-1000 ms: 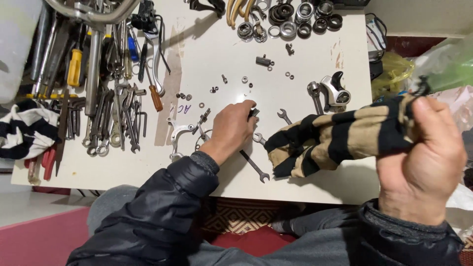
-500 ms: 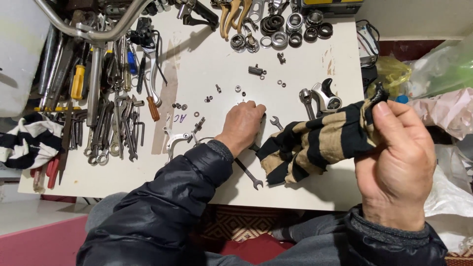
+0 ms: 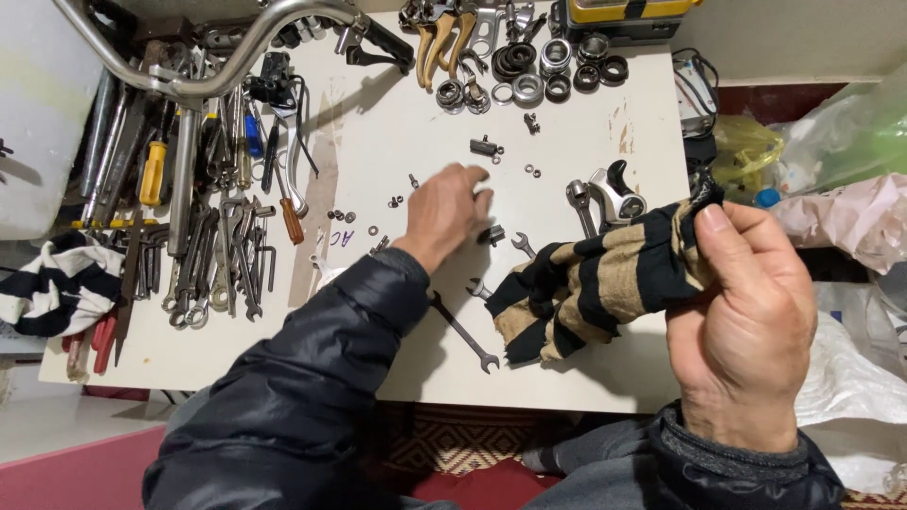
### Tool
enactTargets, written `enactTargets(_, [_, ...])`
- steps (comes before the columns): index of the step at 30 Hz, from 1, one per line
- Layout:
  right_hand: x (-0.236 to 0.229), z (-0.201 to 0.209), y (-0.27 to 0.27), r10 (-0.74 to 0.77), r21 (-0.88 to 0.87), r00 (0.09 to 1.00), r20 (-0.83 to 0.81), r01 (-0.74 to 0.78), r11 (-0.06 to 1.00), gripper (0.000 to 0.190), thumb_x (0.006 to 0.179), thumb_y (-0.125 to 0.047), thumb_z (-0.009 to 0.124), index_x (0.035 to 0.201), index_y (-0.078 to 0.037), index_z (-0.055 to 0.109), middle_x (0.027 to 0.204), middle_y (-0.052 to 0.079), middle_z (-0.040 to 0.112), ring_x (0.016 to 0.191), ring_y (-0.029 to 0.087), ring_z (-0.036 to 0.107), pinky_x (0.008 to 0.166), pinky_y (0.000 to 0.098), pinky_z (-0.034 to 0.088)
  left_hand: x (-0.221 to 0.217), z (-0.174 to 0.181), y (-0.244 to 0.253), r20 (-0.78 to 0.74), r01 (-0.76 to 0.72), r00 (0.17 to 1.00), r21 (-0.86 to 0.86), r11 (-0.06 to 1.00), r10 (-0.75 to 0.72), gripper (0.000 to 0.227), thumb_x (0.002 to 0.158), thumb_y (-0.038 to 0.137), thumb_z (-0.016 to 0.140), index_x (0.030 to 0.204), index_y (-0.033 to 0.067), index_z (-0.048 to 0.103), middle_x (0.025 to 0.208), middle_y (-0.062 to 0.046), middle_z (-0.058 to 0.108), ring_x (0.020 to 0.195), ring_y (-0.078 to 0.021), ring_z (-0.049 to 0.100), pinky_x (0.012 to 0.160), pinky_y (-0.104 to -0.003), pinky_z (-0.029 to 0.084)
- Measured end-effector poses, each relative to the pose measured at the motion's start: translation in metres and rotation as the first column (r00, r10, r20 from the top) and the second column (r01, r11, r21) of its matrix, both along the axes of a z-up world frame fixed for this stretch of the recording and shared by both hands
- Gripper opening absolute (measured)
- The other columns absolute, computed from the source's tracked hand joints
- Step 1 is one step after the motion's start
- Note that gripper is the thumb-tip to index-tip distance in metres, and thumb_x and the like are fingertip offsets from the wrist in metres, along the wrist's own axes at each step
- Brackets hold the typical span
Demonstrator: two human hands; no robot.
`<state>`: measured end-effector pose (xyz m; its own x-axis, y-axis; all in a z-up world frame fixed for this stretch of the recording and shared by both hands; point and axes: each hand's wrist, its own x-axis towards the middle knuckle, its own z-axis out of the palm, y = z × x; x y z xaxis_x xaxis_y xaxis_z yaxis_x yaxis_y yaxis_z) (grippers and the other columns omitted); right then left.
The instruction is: Cleaning bicycle fasteners and small metal components using a cloth and a small wrench at a workbench.
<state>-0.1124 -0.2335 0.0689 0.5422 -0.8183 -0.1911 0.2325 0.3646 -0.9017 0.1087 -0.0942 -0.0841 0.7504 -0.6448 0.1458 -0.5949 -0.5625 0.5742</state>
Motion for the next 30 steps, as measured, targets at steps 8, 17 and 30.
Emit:
enactTargets(8, [0.003, -0.004, -0.007, -0.017, 0.032, 1.0, 0.003, 0.016, 0.999, 0.011, 0.094, -0.011, 0.069, 0.103, -0.007, 0.064, 0.093, 0.005, 0.07, 0.084, 0.014, 0.068, 0.085, 0.0246, 0.06, 0.05, -0.003, -0.024, 0.093, -0.147, 0.987, 0.166, 0.975, 0.133, 0.02, 0.1, 0.021, 0.063, 0.105, 0.0017, 0.067, 0.092, -0.012, 0.062, 0.076, -0.0319, 0.065, 0.066, -0.044, 0.058])
enactTargets(17, [0.004, -0.004, -0.003, 0.028, 0.04, 0.999, -0.021, -0.027, 0.999, 0.009, 0.096, -0.011, 0.066, 0.103, -0.005, 0.063, 0.091, 0.007, 0.069, 0.082, 0.015, 0.068, 0.08, 0.0267, 0.06, 0.081, -0.009, -0.041, 0.016, -0.136, 0.99, 0.317, 0.938, 0.138, 0.034, 0.095, 0.033, 0.067, 0.123, 0.0133, 0.069, 0.114, -0.018, 0.062, 0.103, -0.0403, 0.063, 0.082, -0.052, 0.053])
enactTargets(30, [0.002, -0.008, -0.004, 0.053, 0.048, 0.999, 0.004, -0.053, 0.997, 0.01, 0.095, -0.01, 0.067, 0.102, -0.005, 0.063, 0.09, 0.009, 0.07, 0.08, 0.017, 0.069, 0.079, 0.0292, 0.06, 0.093, -0.022, -0.048, 0.1, -0.125, 0.99, 0.362, 0.924, 0.095, 0.027, 0.091, 0.034, 0.073, 0.109, 0.0139, 0.074, 0.106, -0.014, 0.064, 0.092, -0.0361, 0.064, 0.082, -0.048, 0.049])
